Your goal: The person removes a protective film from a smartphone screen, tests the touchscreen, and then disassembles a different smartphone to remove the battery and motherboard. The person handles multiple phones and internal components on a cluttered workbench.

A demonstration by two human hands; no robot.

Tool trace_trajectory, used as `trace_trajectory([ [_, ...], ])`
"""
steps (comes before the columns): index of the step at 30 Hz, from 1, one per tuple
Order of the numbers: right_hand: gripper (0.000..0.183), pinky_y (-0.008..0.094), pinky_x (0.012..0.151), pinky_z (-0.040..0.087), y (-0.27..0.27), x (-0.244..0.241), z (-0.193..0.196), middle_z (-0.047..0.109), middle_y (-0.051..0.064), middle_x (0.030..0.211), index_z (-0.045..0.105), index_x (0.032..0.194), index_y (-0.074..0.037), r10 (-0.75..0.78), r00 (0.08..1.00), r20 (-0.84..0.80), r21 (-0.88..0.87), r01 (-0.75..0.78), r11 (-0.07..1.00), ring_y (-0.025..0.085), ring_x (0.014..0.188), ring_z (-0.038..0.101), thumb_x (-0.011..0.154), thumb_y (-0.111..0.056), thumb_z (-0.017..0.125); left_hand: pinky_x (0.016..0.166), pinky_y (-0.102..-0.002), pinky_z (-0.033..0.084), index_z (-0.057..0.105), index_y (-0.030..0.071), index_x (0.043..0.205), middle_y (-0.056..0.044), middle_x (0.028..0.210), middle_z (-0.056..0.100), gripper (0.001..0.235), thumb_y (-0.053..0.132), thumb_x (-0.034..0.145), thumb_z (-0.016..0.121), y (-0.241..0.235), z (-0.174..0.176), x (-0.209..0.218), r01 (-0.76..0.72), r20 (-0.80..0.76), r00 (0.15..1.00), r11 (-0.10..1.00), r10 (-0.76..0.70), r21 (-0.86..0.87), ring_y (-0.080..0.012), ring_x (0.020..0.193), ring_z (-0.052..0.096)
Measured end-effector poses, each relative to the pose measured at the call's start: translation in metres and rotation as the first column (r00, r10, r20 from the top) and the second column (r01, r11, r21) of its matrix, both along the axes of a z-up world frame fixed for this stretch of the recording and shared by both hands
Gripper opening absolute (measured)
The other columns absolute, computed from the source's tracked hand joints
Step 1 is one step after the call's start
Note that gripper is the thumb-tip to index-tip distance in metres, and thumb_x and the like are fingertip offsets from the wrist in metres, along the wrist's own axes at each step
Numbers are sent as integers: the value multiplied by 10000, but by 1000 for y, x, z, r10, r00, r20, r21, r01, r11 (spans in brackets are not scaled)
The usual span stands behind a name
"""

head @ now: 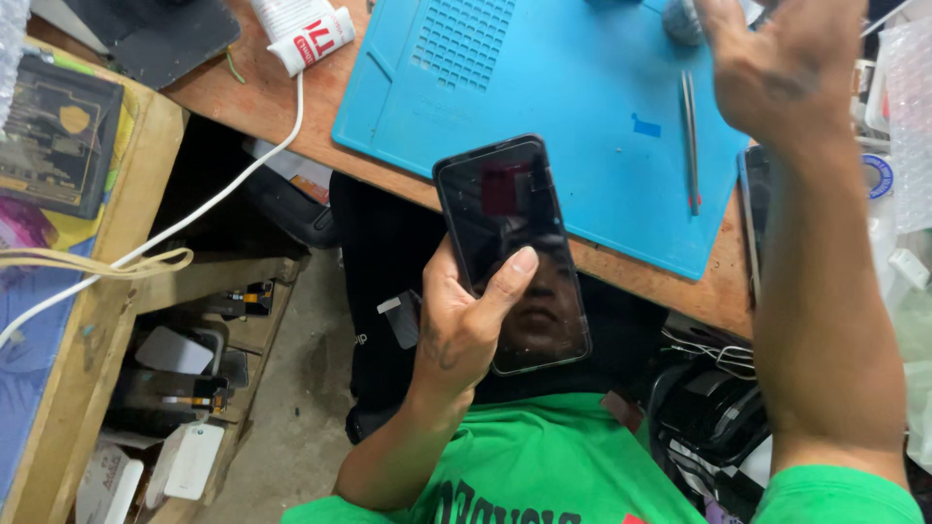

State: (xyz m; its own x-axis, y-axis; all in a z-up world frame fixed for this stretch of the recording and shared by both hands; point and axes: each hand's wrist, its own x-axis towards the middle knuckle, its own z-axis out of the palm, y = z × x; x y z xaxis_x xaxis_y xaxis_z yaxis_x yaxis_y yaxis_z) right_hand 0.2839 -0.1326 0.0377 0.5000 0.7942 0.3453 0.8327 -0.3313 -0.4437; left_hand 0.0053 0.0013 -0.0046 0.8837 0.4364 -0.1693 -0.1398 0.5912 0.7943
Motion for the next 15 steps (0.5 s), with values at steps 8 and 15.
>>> trace_trajectory([
  [8,158,369,899,445,-18,-62,60,674,35,1004,645,1005,-91,313,874,-371,-322,-437,840,190,982,651,970,-244,658,1042,-324,555,584,-17,1331,-95,1226,706,390,61,974,721,-3,-3,8,80,13,997,995,-81,51,-153,1126,677],
  [15,191,366,881,380,-7,-80,66,629,-8,734,673,827,-152,301,824,-480,-472,-532,703,182,694,548,887,-330,709,1041,-325,554,583,-20,1318,-94,1219,700,377,59,973,714,-12,3,10,102,-5,995,991,-102,87,-151,1122,671],
])
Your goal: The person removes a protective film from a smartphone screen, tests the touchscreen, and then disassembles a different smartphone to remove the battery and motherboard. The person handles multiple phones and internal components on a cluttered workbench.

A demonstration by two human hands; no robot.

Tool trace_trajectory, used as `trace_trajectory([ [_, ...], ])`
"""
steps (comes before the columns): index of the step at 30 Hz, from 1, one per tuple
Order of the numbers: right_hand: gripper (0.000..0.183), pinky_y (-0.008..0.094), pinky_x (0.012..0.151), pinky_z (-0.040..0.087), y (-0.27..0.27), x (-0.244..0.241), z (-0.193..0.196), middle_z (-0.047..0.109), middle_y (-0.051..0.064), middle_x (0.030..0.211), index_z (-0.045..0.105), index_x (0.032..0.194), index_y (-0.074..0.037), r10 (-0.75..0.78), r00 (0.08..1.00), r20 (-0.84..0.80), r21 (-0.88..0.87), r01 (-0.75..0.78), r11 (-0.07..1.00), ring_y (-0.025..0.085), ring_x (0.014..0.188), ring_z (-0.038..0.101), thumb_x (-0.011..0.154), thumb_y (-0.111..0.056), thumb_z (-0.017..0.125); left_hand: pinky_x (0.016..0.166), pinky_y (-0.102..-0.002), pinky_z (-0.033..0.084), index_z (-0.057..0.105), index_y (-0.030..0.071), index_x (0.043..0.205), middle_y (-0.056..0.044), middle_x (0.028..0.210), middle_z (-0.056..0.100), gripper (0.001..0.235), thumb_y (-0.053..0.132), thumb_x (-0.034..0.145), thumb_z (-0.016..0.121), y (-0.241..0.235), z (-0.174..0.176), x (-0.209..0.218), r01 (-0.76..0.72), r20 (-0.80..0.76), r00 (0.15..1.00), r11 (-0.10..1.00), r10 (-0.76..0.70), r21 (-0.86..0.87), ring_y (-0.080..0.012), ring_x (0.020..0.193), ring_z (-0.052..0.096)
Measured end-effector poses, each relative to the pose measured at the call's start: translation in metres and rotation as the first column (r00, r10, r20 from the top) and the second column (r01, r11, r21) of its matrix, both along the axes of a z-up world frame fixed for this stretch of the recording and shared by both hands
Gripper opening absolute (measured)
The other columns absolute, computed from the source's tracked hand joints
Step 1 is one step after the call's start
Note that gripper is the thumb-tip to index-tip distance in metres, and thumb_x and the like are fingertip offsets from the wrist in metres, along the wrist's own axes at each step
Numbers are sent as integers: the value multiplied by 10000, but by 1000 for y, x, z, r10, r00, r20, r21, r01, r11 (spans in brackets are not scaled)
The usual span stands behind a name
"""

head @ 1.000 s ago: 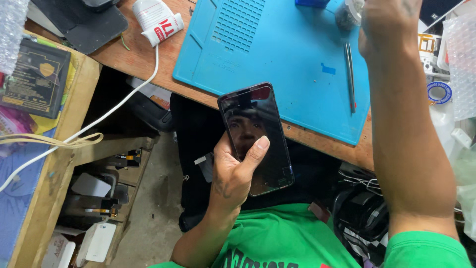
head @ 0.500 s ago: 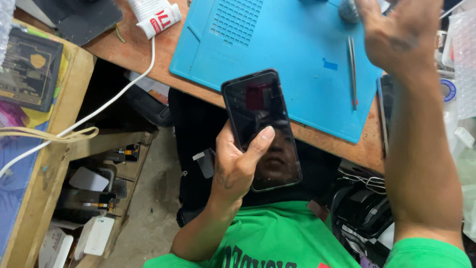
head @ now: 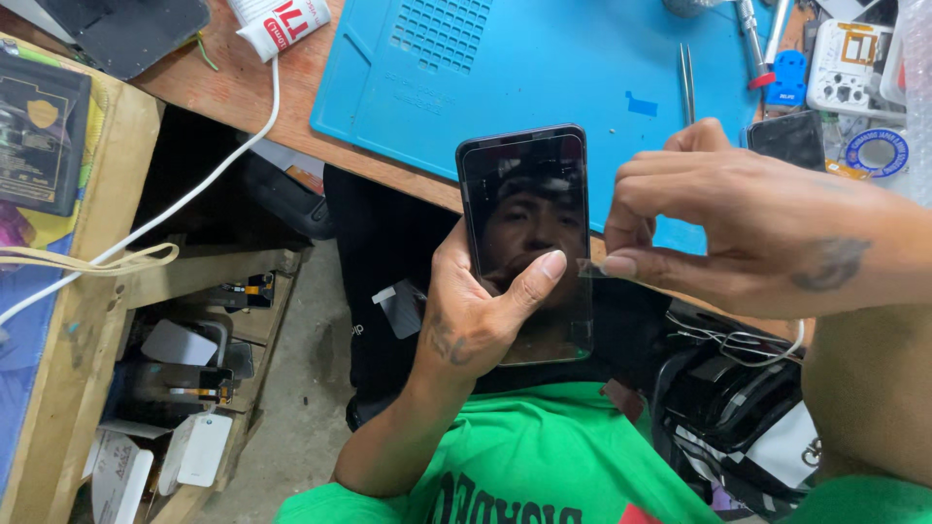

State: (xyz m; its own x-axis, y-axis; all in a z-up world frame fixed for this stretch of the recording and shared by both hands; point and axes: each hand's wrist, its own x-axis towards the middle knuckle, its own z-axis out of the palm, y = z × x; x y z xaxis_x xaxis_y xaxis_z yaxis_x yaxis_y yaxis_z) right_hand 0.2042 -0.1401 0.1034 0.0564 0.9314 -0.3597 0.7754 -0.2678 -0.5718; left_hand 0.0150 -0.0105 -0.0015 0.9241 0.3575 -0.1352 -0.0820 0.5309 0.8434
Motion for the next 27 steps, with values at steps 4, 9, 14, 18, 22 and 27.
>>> trace_trajectory([
  [4,183,362,893,381,7,-2,-1,610,-20,684,671,831,-173,1,1000,-10,-54,-2,999,164,705,525,895,-344,692,1055,-314,543,596,-20,1339,-92,1225,706,350,88,1018,683,0,3,-4,28,20,999,997,-27,-78,-151,1129,664],
  [9,208,368,927,370,8,-4,-2,590,-23,693,670,783,-162,2,1000,0,-52,-2,999,142,682,541,891,-340,678,1024,-313,558,601,-3,1273,-76,1166,714,336,123,993,737,-2,4,-1,22,6,1000,1000,-21,-21,-132,1083,676],
  [14,242,376,956,355,9,-5,-4,584,-13,684,679,829,-166,-21,999,50,-126,27,992,153,680,540,907,-395,696,927,-298,581,620,8,1228,-63,1103,737,368,117,923,795,-5,7,2,19,-89,996,999,-15,48,-120,1018,698],
  [18,265,377,956,362,10,-5,-6,590,-9,689,681,823,-160,-36,997,74,-157,48,986,167,679,534,893,-414,704,943,-294,588,629,9,1214,-61,1114,740,354,88,917,805,-6,6,5,-9,-94,995,997,17,83,-120,1034,706],
  [22,298,364,924,384,7,-4,-11,628,-15,693,692,808,-163,-50,989,142,-166,74,983,198,727,525,879,-448,739,961,-295,595,639,2,1203,-66,1121,743,348,78,907,805,-6,2,4,-20,-106,994,996,29,83,-126,1037,718],
  [27,204,367,825,416,-4,-5,-17,697,-25,743,737,853,-177,-125,987,99,46,121,992,192,740,603,872,-379,725,958,-287,595,646,0,1200,-62,1115,744,340,60,906,805,-6,-2,5,-48,-70,996,998,52,52,-126,1030,721],
])
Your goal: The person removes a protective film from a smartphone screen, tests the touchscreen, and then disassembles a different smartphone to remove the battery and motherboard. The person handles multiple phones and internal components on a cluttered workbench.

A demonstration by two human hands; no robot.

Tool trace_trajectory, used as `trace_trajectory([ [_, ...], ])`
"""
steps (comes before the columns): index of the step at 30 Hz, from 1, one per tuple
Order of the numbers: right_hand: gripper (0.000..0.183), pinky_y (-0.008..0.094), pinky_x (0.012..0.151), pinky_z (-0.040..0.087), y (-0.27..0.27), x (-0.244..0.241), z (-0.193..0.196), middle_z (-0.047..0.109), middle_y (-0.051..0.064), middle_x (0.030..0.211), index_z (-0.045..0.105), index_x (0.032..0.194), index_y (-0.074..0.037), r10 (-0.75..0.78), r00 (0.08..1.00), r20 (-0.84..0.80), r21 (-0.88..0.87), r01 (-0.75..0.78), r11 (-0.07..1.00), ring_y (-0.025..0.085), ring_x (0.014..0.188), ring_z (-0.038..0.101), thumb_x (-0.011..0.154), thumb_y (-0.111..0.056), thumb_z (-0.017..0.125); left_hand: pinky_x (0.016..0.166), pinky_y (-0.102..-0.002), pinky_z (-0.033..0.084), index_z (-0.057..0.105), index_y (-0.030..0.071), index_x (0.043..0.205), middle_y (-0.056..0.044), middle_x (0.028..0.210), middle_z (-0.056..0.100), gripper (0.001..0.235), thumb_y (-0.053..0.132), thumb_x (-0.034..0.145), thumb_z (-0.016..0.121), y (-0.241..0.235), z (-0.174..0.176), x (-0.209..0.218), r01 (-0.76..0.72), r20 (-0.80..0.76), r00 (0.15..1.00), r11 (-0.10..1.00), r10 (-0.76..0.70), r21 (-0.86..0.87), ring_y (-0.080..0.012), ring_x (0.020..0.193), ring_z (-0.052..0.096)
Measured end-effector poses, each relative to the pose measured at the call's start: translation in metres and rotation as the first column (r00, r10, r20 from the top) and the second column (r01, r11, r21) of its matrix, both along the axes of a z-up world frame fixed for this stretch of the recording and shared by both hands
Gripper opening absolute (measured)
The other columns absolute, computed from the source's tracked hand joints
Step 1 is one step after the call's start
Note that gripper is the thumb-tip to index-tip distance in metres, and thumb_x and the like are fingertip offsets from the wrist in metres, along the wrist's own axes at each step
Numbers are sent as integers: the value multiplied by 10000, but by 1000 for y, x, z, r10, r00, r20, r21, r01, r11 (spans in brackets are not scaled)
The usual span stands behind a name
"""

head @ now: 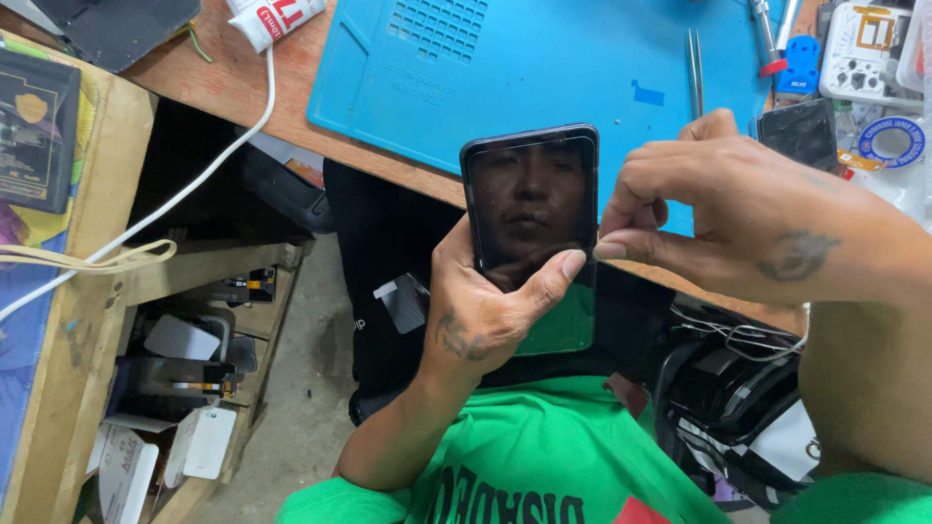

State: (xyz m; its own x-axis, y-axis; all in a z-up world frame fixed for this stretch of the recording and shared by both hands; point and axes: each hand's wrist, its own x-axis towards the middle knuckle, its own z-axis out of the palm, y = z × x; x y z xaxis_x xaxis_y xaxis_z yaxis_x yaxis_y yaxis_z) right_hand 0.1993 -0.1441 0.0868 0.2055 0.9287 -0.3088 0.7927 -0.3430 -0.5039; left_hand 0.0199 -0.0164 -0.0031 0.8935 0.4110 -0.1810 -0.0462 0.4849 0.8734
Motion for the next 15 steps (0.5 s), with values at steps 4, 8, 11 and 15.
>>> trace_trajectory([
  [4,345,340,717,481,-16,-5,-1,732,-7,900,739,1134,-137,-359,933,30,-64,361,931,174,743,634,917,-403,712,754,-300,590,667,-15,1133,-76,988,742,311,47,872,825,1,-1,-2,-7,-106,994,993,-6,-118,-136,849,695],
  [8,364,266,707,517,-28,-14,-17,759,14,998,719,1142,-75,-479,781,-401,-28,512,858,114,844,661,1005,-383,580,895,-271,602,681,5,1159,-56,1069,752,294,82,909,815,7,-2,-2,-13,19,1000,999,12,39,-108,962,715],
  [11,345,229,775,511,-37,-29,-41,726,53,969,687,1131,-7,-403,524,-750,-37,576,817,80,890,647,999,-315,604,892,-263,594,681,10,1178,-53,1075,751,302,99,918,807,8,-2,-3,6,63,998,1000,-6,3,-100,966,711],
  [15,205,242,733,451,-41,-44,-72,664,56,991,664,1008,34,-398,370,-840,-42,686,726,92,854,562,1003,-166,706,833,-255,589,693,8,1147,-49,1022,751,283,96,910,821,9,-4,-7,15,29,999,1000,-15,3,-98,906,705],
])
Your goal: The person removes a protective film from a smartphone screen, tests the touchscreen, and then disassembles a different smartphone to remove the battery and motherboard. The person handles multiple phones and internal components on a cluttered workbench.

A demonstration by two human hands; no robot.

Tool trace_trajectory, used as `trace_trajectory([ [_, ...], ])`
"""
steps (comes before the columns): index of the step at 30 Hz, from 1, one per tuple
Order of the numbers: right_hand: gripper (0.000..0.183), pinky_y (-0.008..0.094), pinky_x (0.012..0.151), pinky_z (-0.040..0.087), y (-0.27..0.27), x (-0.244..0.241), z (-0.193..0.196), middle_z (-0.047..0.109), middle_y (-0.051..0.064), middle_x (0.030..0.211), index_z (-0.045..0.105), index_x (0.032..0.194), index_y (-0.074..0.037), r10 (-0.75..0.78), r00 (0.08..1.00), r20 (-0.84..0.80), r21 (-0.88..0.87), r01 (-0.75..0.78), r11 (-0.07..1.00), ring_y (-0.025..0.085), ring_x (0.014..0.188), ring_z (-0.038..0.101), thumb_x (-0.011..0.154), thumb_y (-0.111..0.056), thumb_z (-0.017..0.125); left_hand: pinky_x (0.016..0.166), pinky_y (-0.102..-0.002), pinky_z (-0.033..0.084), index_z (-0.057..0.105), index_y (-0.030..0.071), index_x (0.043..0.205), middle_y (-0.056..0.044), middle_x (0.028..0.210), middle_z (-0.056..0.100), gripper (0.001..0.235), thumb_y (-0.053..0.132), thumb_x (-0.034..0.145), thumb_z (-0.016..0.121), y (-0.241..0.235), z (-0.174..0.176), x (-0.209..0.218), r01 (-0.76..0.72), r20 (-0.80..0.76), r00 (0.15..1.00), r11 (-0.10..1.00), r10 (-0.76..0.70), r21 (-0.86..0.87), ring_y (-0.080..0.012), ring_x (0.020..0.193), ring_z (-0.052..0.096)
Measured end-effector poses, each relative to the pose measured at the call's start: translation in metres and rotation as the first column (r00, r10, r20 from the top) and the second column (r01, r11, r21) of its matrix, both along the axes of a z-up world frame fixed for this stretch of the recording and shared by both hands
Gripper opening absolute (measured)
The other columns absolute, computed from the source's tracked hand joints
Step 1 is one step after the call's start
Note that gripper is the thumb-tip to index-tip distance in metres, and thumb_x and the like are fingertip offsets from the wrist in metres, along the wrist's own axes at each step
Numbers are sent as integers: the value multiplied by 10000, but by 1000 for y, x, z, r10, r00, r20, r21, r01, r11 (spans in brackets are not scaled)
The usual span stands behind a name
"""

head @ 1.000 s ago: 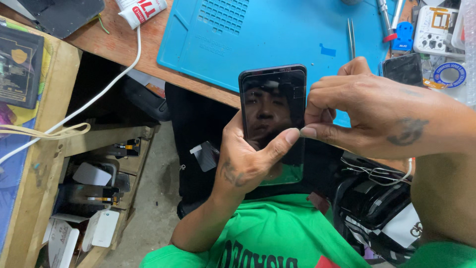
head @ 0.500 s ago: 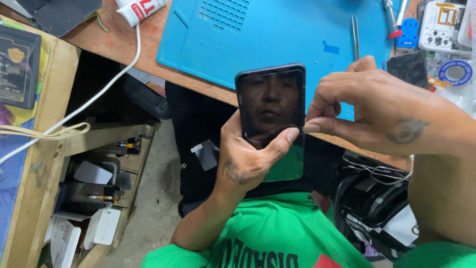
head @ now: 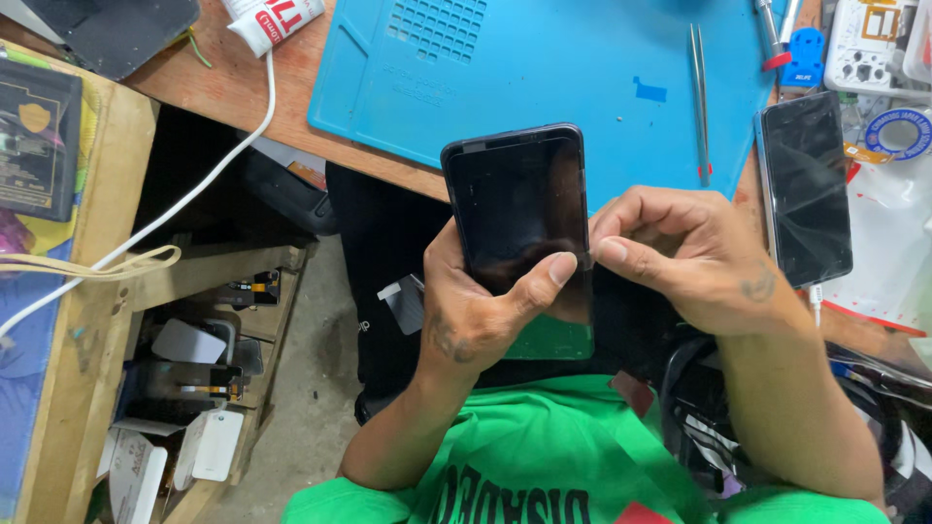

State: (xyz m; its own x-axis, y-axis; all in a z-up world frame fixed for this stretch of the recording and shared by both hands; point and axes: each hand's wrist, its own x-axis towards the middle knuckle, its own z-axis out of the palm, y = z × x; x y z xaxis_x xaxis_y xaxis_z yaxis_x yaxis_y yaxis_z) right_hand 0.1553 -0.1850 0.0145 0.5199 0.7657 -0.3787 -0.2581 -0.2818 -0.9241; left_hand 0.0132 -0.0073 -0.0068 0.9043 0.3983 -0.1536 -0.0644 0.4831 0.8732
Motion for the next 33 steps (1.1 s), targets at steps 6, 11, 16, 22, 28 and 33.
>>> trace_trajectory([
  [6,136,246,806,475,-1,-13,-22,656,56,1008,667,998,27,-118,980,-160,177,146,973,106,906,590,982,-96,722,791,-249,592,705,10,1118,-42,991,757,285,91,879,836,0,-2,0,-11,-43,999,999,12,39,-92,872,706],
  [11,141,249,782,466,-4,-16,-28,644,59,980,668,999,25,-140,973,-183,215,179,960,108,888,583,988,-100,732,804,-267,623,704,10,1081,-46,973,776,331,106,820,883,-1,-2,4,-6,-54,999,999,8,39,-109,882,744],
  [16,158,252,744,447,-6,-16,-33,605,24,949,661,985,14,-98,926,-365,275,208,939,100,844,561,989,-106,764,757,-302,639,697,-4,1052,-62,944,764,382,139,777,920,-7,-1,7,14,-23,1000,993,-17,-119,-129,853,736],
  [22,253,349,883,542,-20,-22,-42,711,86,1041,701,1000,38,76,894,-442,370,105,923,171,974,661,945,-170,835,887,-272,585,701,-56,1127,-74,1021,734,420,189,868,925,-7,4,0,182,97,980,981,-174,-73,-106,952,690],
  [28,717,341,796,577,-28,-26,-42,710,53,1072,653,1221,-12,-37,998,-52,35,39,999,133,932,644,648,-330,943,897,-263,561,612,-26,1267,-55,1028,703,640,273,830,973,-17,16,-9,441,196,894,868,-403,-229,-97,949,661],
  [33,837,329,913,559,-30,-31,-32,688,78,1202,592,1328,3,14,912,-411,328,133,935,158,1057,657,662,-329,975,917,-246,513,619,-32,1162,-40,1036,655,544,314,884,933,-19,13,-12,445,246,881,884,-404,-141,-83,976,604],
])
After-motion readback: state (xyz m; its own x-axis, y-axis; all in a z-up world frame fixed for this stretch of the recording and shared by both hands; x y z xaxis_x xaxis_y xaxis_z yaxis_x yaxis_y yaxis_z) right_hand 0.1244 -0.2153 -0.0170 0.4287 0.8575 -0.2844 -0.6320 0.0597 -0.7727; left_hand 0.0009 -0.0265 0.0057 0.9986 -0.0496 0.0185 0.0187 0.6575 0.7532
